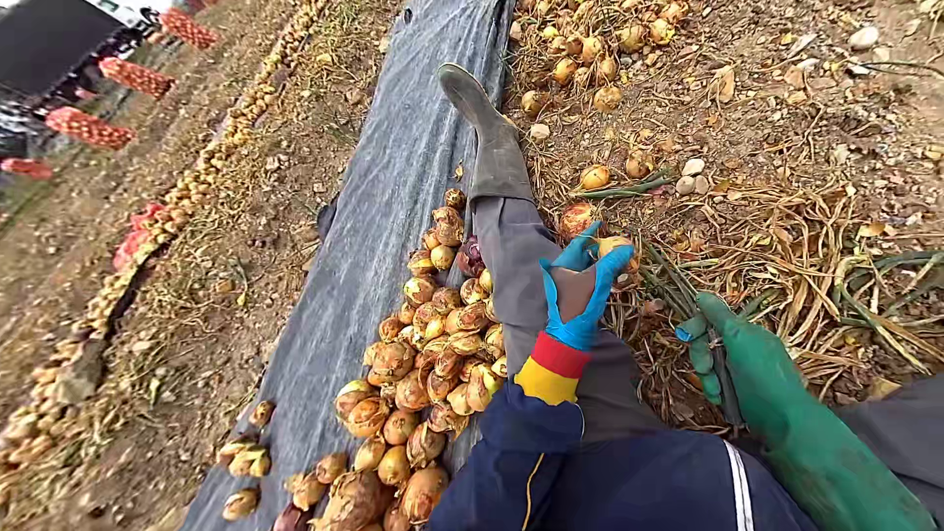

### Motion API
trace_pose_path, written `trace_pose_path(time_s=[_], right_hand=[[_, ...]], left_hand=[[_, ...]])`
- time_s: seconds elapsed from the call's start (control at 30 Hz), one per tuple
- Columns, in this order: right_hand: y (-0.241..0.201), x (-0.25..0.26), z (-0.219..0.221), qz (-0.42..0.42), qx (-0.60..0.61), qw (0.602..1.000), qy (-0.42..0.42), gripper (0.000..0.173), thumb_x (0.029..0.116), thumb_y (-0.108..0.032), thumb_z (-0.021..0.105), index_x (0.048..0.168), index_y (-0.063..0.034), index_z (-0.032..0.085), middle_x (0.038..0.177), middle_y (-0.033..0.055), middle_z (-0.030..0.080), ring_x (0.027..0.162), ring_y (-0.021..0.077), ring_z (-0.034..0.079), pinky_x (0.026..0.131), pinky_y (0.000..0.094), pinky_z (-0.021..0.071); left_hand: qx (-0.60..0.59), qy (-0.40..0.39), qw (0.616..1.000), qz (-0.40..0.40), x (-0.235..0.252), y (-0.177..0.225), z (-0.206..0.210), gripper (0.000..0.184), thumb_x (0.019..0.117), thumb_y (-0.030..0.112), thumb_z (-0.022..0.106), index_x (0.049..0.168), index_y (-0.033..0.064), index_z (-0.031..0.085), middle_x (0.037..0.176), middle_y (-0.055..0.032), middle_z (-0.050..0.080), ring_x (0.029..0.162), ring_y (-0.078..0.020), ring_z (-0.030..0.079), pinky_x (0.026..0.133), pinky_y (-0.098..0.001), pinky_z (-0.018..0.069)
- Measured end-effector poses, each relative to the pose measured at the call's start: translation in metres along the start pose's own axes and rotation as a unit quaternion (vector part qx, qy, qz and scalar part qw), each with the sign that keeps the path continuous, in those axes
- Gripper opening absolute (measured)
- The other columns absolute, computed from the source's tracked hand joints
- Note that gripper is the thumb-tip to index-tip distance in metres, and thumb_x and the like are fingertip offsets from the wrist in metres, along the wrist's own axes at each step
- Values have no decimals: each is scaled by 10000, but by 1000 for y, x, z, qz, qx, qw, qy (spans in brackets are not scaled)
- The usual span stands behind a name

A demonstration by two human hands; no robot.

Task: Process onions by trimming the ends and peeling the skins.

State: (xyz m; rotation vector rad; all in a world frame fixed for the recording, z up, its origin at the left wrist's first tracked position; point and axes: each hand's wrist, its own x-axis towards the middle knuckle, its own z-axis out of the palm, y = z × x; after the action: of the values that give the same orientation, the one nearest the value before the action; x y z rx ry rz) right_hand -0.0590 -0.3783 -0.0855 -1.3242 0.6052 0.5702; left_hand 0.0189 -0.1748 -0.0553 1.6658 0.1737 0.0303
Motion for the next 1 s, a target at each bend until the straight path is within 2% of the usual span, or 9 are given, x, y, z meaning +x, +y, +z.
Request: trace_pose_path(time_s=[0.07, 0.23, 0.43, 0.57, 0.67, 0.83, 0.9, 0.97, 1.0], right_hand=[[11, 11, -13, -20, -16, 999, -23, 730, 986, -758, 388, 1087, -107, 704, 664, 97, 645, 458, 208, 589, 420, 366, 535], [17, 27, -25, -18, -19, 1000, 2, 814, 917, -853, 367, 1113, -145, 717, 708, 114, 673, 506, 233, 622, 464, 393, 557], [17, 31, -30, -32, -34, 999, -3, 758, 953, -800, 401, 1201, -150, 701, 783, 149, 721, 540, 270, 664, 486, 395, 581], [23, 29, -41, -29, -28, 999, 18, 689, 1002, -723, 414, 1193, -123, 695, 809, 147, 728, 551, 269, 671, 491, 394, 585], [25, 32, -52, -37, 6, 998, 44, 640, 1031, -659, 432, 1164, -97, 705, 800, 153, 728, 540, 267, 666, 469, 392, 577], [17, 39, -64, -33, 39, 997, 64, 623, 1035, -649, 437, 1175, -103, 704, 819, 151, 732, 542, 272, 665, 467, 389, 575], [13, 41, -64, -20, 37, 996, 73, 598, 1033, -646, 450, 1176, -123, 705, 822, 136, 742, 539, 264, 672, 463, 376, 574], [12, 43, -61, -13, 42, 995, 86, 570, 1021, -631, 503, 1195, -125, 700, 809, 135, 741, 544, 267, 679, 469, 375, 584], [11, 45, -59, -12, 44, 995, 93, 569, 1010, -632, 528, 1206, -124, 693, 799, 133, 741, 544, 267, 683, 470, 374, 587]], left_hand=[[95, 75, 991, 62, 13, 22, -58, 527, 906, 180, 773, 1403, 94, 618, 1068, -92, 747, 892, -177, 718, 765, -347, 618], [245, 202, 930, 184, 29, 39, -133, 539, 931, 278, 768, 1428, 153, 600, 1092, -10, 764, 976, -137, 739, 887, -353, 627], [240, 26, 955, 173, 118, 3, -21, 491, 926, 161, 721, 1399, 87, 612, 1025, 6, 774, 900, -97, 742, 855, -332, 636], [497, -46, 856, 136, 212, -34, 54, 620, 884, 269, 642, 1491, 181, 554, 1319, 3, 697, 1235, -188, 646, 1056, -509, 509], [570, -95, 808, 114, 266, -59, 85, 782, 804, 394, 728, 1512, 150, 500, 1402, -94, 633, 1269, -299, 617, 1024, -609, 503], [463, -106, 880, 32, 272, -54, 119, 861, 757, 341, 835, 1528, 179, 490, 1442, -91, 600, 1326, -238, 574, 1121, -483, 459], [266, -55, 951, -146, 247, -11, 138, 652, 899, 116, 775, 1489, 98, 499, 1427, -110, 588, 1288, -204, 578, 1094, -386, 461], [-5, -55, 986, -158, 244, -32, 126, 480, 987, 209, 653, 1413, 34, 515, 1269, -181, 661, 1085, -274, 694, 876, -405, 606], [-122, -104, 970, -184, 240, -38, 117, 524, 1014, 326, 600, 1454, 72, 471, 1308, -193, 641, 1124, -317, 681, 896, -451, 602]])
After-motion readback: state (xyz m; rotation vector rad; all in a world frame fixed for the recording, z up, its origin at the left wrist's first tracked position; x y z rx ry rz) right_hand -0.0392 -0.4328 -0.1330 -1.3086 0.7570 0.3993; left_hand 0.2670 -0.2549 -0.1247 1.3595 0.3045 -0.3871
